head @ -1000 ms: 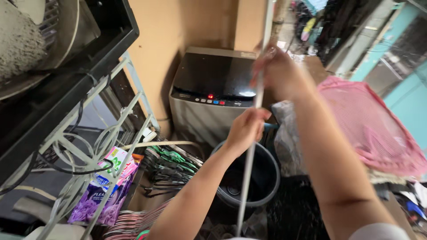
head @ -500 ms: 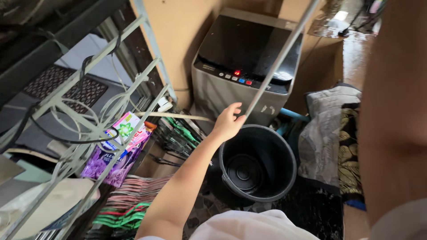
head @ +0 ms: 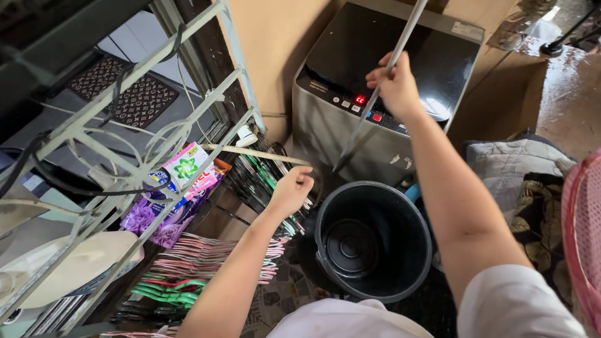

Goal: The person uses a reaching pole to hang several shirts and a dress on hangers onto an outdoor laundry rod from a balcony, then enters a room to move additional hangers and handle a cord near a window.

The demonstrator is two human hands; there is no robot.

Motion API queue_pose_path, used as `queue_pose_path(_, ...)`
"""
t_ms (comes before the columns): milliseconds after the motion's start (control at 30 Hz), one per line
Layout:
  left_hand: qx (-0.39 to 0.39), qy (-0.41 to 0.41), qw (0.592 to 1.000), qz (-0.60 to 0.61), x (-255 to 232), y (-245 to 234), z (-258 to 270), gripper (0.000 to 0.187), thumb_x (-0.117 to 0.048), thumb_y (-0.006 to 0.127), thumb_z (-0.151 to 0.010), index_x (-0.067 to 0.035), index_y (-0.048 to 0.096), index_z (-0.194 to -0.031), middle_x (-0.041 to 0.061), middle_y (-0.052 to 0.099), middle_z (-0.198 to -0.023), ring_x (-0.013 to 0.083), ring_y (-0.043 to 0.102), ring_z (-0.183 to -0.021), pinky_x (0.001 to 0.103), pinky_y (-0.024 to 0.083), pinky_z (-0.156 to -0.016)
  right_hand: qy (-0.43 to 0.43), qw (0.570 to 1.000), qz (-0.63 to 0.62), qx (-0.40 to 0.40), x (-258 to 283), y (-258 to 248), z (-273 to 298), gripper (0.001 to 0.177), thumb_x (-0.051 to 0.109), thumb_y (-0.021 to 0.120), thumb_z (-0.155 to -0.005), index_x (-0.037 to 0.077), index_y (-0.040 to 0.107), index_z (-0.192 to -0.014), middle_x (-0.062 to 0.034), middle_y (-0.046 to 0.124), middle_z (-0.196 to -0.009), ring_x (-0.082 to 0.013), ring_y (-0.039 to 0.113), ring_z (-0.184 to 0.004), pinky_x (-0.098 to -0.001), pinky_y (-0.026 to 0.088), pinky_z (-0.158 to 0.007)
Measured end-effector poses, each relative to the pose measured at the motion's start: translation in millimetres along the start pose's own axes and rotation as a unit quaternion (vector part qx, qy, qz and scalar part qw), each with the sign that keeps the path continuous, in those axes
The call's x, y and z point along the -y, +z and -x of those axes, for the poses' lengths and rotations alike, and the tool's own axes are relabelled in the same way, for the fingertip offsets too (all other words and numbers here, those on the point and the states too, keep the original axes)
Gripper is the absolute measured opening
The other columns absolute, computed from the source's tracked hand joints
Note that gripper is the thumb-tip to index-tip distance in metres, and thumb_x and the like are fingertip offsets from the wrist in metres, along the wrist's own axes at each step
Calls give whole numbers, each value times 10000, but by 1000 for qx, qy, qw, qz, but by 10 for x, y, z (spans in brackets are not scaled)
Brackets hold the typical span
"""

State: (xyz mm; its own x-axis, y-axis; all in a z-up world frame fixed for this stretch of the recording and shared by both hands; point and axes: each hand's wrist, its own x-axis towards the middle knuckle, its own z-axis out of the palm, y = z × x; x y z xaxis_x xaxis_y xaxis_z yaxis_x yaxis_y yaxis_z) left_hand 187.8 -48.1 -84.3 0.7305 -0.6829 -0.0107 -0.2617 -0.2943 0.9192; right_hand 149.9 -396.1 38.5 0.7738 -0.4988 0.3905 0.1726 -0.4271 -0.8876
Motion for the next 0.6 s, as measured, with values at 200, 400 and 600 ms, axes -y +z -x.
queue_pose_path(200, -6, -30, 999, 12, 42, -9, 68, 376, -246, 684, -930, -121, 650, -1283, 76, 732, -1025, 174, 697, -836, 327, 570, -789, 70, 998, -5, -1, -452, 444, -128, 268, -7, 528, -1010, 101, 433, -1235, -99, 686, -952, -159, 662, -790, -315, 555, -651)
queue_pose_path(400, -41, -55, 998, 15, 130, -132, 207, 367, -211, 685, -915, -123, 661, -1270, 49, 733, -1006, 158, 698, -803, 313, 574, -768, 22, 999, 16, 42, -788, 957, -297, 262, -23, 544, -992, 84, 433, -1204, -86, 697, -908, -161, 685, -776, -313, 550, -678)
queue_pose_path(600, -81, -64, 995, 2, 365, -315, 346, 357, -196, 699, -919, -127, 658, -1267, 24, 721, -980, 137, 667, -760, 301, 557, -727, 28, 997, 50, 61, -1375, 1691, -399, 184, 15, 557, -1004, 80, 468, -1152, -90, 664, -857, -188, 674, -761, -347, 552, -683)
